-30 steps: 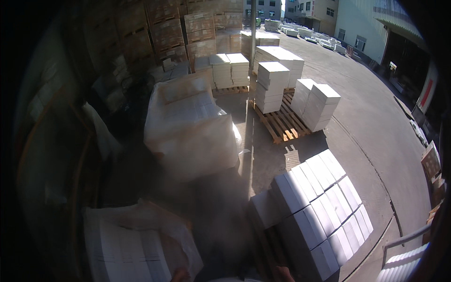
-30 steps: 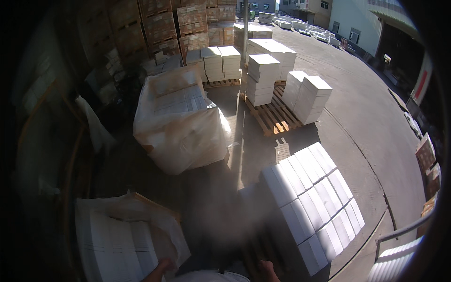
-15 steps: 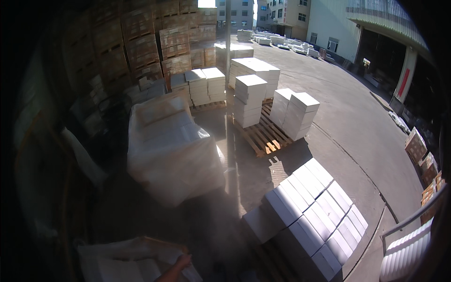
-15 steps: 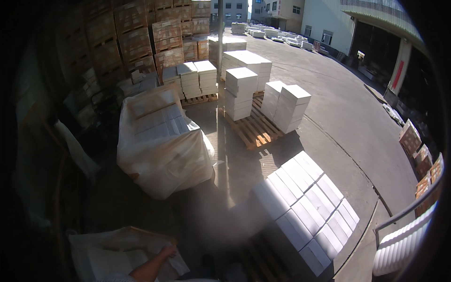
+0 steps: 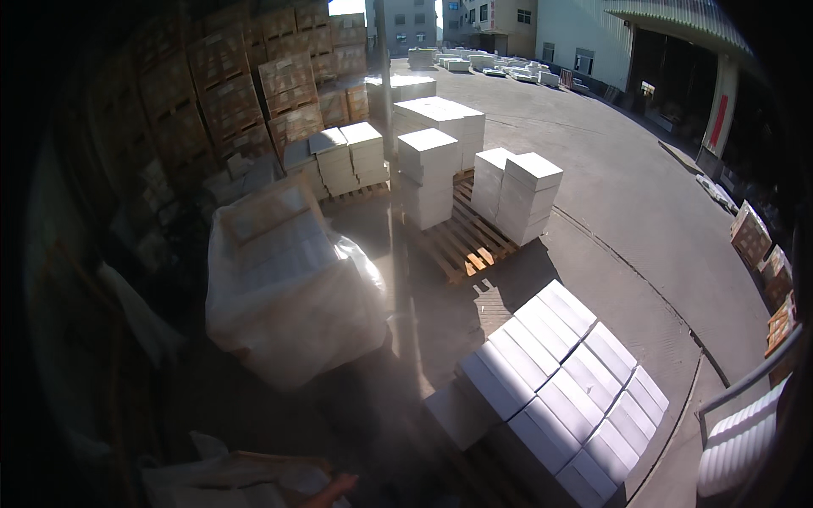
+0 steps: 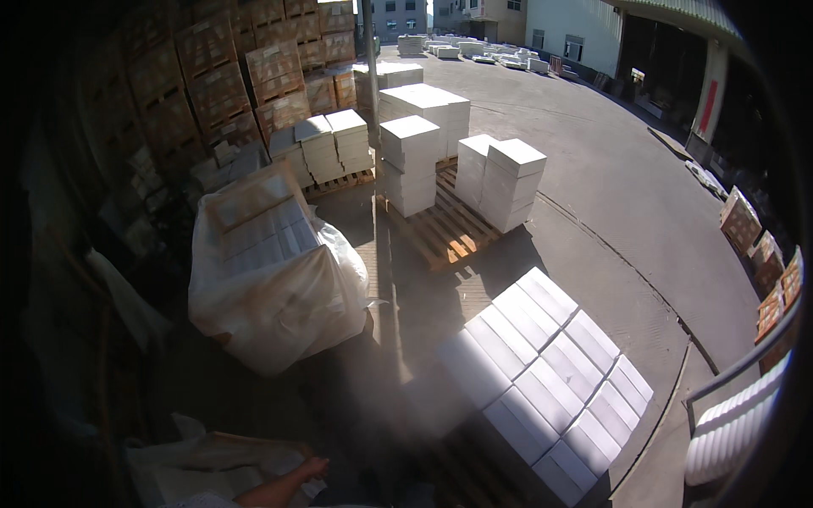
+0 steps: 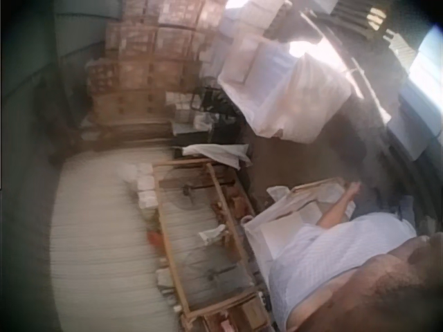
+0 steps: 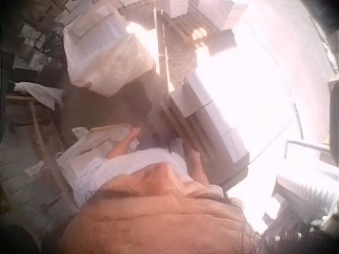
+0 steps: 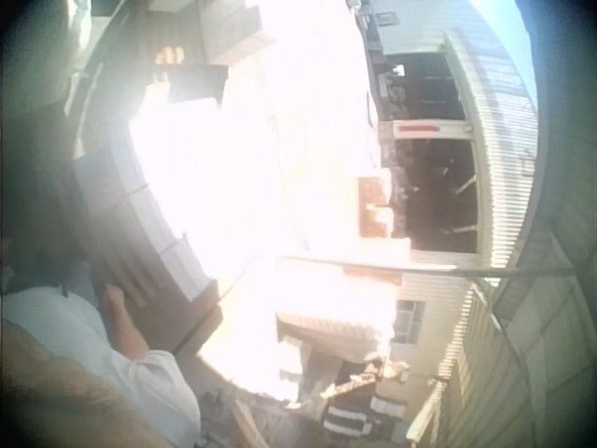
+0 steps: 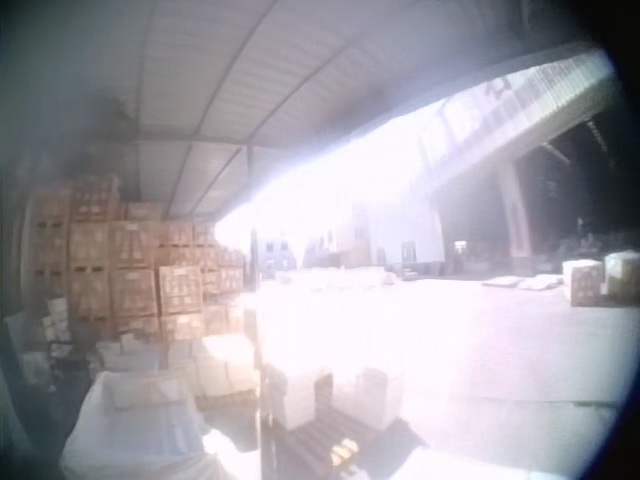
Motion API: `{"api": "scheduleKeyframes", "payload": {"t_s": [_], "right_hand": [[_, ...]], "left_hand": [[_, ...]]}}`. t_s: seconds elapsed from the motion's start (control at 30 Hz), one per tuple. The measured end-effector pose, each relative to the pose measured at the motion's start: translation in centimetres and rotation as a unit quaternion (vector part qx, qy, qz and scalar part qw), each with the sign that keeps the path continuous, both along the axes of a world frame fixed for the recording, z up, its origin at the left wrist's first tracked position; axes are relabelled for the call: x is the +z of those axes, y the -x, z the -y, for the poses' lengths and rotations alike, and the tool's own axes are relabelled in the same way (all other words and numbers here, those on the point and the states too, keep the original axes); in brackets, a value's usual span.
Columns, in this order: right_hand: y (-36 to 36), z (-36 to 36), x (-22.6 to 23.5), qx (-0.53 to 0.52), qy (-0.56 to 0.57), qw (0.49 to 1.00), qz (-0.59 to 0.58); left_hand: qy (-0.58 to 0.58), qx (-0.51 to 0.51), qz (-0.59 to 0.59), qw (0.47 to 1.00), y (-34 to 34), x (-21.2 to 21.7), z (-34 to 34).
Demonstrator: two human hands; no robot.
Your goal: The person repeatedly picks up white foam blocks from a pallet and places them into a plastic-lined wooden crate. The person handles the blocks one at a time, arranging them in rows inside the crate.
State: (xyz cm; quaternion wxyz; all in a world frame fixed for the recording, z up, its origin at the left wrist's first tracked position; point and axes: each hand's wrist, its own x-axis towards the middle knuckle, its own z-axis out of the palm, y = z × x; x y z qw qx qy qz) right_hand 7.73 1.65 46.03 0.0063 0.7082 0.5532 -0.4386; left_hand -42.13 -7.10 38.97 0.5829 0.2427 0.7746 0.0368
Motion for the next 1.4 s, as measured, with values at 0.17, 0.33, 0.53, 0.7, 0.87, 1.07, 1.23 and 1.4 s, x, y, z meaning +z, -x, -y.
{"api": "scheduleKeyframes", "payload": {"t_s": [0.17, 0.33, 0.53, 0.7, 0.87, 1.07, 1.23, 1.4], "right_hand": [[-1.6, 2.6, -1.5, -0.101, 0.031, 0.985, -0.136], [-2.3, 0.6, -9.9, -0.382, 0.23, 0.831, -0.332], [-2.6, 4.5, -25.5, -0.131, 0.04, 0.976, -0.167], [-1.9, -0.1, -32.8, -0.096, 0.094, 0.984, -0.117], [0.5, -5.6, -37.9, -0.534, 0.272, 0.762, -0.244], [2.0, -12.4, -45.0, -0.447, 0.099, 0.856, -0.239], [3.8, -17.7, -46.9, -0.387, 0.032, 0.884, -0.261], [3.7, -19.8, -43.6, -0.275, -0.01, 0.919, -0.282]], "left_hand": [[-0.057, -0.053, 0.011, 0.997, -1.3, 0.8, -2.5], [0.012, -0.009, -0.003, 1.0, -4.7, 1.3, -8.0], [-0.113, -0.332, -0.019, 0.936, -6.7, -7.0, -16.7], [-0.2, -0.428, -0.105, 0.875, -8.6, -19.3, -27.7], [-0.419, -0.222, -0.056, 0.879, -10.6, -27.8, -37.2], [-0.278, -0.086, -0.023, 0.957, -13.7, -33.5, -43.8], [-0.284, -0.114, -0.1, 0.947, -13.6, -32.8, -42.1], [-0.2, -0.07, -0.134, 0.968, -13.4, -29.7, -35.8]]}}
